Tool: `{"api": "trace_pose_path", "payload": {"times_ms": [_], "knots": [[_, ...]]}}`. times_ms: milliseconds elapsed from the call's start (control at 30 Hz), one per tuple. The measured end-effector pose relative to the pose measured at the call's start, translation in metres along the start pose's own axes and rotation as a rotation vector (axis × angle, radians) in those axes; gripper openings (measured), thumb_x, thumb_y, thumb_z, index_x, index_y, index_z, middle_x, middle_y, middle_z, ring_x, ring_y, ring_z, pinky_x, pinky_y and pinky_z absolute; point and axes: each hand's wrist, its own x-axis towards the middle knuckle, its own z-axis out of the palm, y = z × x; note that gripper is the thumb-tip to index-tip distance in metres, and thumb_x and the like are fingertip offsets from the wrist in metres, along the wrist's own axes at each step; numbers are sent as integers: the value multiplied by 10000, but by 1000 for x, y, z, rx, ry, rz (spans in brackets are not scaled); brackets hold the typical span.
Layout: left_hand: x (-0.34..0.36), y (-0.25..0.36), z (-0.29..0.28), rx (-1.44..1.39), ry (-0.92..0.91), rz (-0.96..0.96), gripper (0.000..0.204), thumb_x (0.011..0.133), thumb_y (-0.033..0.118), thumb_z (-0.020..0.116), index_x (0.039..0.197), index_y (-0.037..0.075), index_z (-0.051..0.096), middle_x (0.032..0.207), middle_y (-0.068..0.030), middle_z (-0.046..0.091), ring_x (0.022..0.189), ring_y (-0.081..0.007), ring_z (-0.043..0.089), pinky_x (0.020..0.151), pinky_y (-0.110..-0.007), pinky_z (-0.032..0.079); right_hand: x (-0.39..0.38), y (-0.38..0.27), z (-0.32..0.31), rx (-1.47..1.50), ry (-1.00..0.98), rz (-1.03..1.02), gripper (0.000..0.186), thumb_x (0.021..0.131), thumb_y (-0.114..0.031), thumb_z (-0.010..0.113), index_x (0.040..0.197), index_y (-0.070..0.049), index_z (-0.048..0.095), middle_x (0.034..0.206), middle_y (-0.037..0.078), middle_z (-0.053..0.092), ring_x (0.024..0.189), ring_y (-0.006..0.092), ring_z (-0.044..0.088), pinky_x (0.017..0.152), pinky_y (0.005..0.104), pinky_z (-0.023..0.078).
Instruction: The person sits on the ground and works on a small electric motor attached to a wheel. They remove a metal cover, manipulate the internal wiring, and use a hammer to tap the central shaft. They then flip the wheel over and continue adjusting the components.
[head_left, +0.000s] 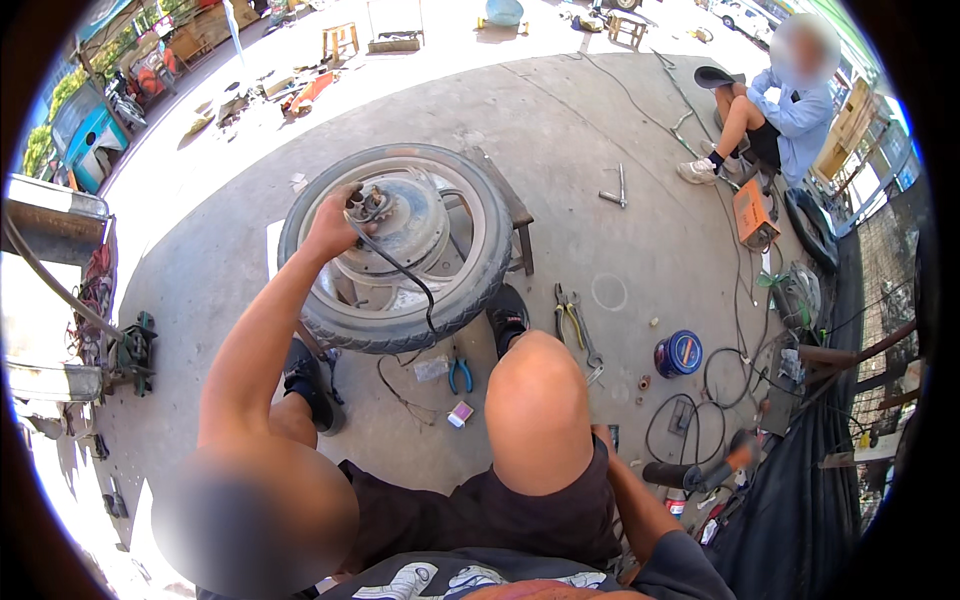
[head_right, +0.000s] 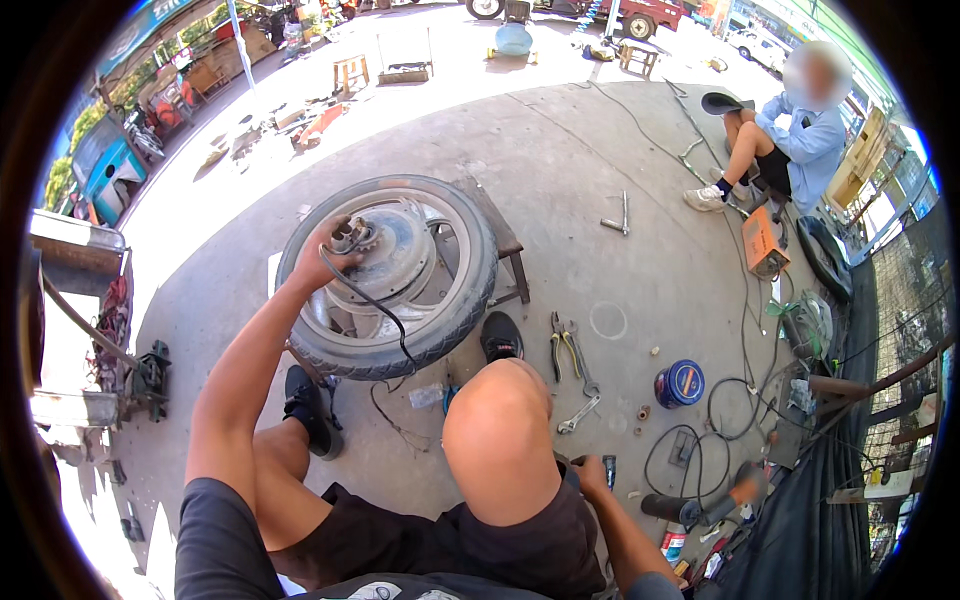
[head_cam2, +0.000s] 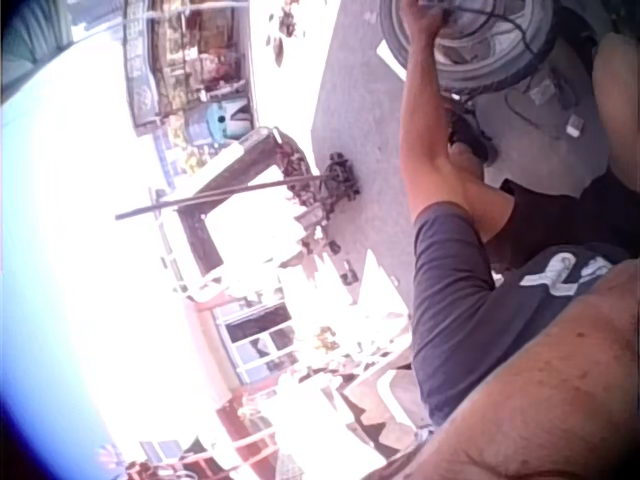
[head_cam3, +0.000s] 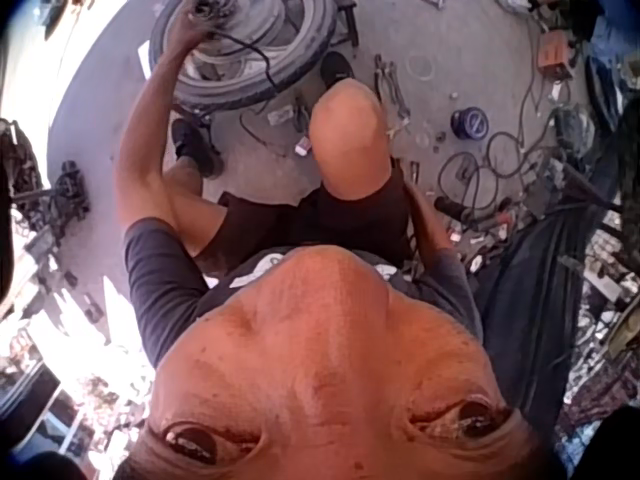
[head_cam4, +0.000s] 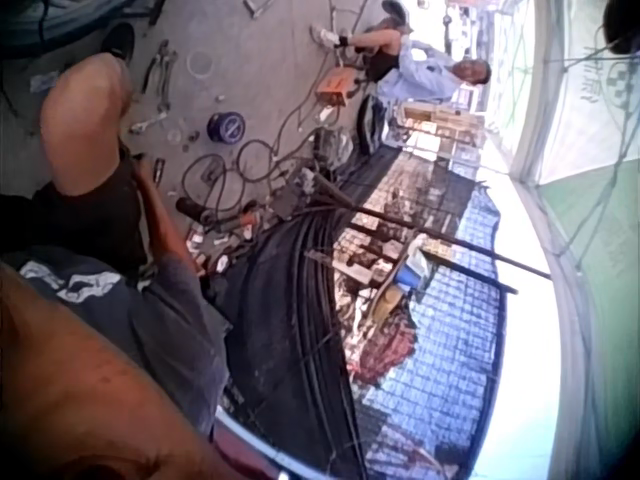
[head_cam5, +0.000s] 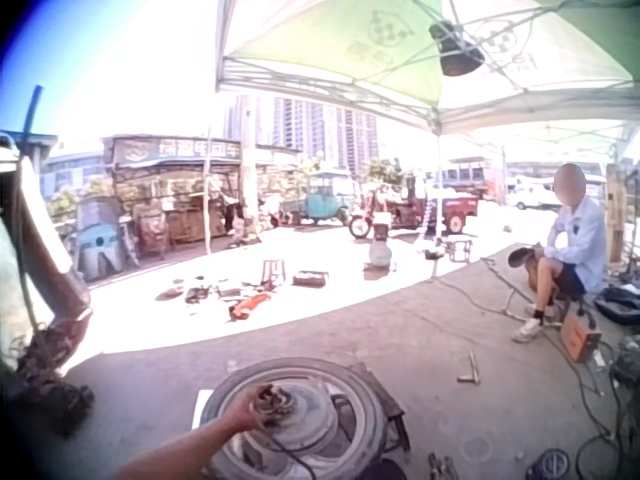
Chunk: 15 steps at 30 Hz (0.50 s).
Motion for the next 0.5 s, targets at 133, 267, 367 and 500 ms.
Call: {"api": "trace_pose_path", "payload": {"times_ms": [133,267,367,500], "knots": [[-5,10,-14,23,-12,12,751,663,100,882,1340,-26,581,1246,-206,664,1191,-333,622,1051,-397,464,-6,-11,-8,82,-6,-16,395,791,-276,755,981,70,750,920,300,722,867,359,749,780,409,562],[-7,20,-20,63,-30,16,743,667,95,880,1333,-40,580,1235,-208,662,1175,-327,627,1038,-394,471,-11,-17,-13,41,14,-42,343,799,-232,727,966,67,753,885,280,731,811,330,752,764,416,570],[-6,17,-22,89,-50,39,732,679,94,871,1338,-31,578,1213,-203,658,1113,-308,631,1003,-388,485,6,1,-3,-18,-27,23,279,830,-160,665,931,90,739,774,222,734,690,279,739,654,393,576],[-12,-7,-34,106,-94,81,733,712,119,846,1368,-33,557,1220,-168,662,1076,-270,618,976,-377,480,-3,-18,-13,178,-66,60,216,877,-102,608,868,86,715,703,135,711,556,200,682,515,349,550]]}}
